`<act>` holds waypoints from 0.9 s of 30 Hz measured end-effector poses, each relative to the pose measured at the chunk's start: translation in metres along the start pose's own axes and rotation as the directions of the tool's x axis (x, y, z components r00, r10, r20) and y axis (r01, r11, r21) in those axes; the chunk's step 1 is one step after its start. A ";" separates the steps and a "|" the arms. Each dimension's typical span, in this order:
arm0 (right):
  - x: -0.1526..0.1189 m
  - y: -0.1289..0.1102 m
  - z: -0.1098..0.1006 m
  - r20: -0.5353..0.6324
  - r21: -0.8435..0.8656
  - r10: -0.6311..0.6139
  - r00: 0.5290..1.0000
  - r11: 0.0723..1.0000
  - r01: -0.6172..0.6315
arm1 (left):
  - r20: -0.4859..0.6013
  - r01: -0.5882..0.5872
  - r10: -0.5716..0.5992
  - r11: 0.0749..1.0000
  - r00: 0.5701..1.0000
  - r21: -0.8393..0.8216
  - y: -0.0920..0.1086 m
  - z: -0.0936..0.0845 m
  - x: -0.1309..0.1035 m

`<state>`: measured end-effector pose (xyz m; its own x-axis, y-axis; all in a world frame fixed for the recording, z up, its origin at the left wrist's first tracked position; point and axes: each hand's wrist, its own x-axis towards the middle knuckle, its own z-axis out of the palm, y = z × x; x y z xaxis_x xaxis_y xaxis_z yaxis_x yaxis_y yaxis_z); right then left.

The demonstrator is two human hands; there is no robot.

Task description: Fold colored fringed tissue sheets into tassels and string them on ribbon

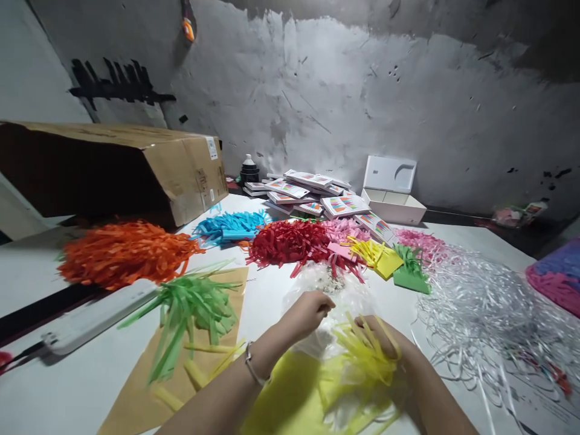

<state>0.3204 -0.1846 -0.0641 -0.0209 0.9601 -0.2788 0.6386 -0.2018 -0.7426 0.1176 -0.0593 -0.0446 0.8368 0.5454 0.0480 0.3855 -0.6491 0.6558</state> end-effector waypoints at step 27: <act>-0.035 -0.058 0.008 -0.422 -0.139 -0.397 0.815 0.917 0.374 | -0.013 0.140 -0.259 0.563 0.966 -0.815 0.042 0.004 -0.025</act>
<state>0.2780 -0.2084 -0.0164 0.0544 0.9444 0.3243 0.6847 0.2011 -0.7005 0.1139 -0.1021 -0.0213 0.7032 0.7019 -0.1135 0.0170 0.1430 0.9896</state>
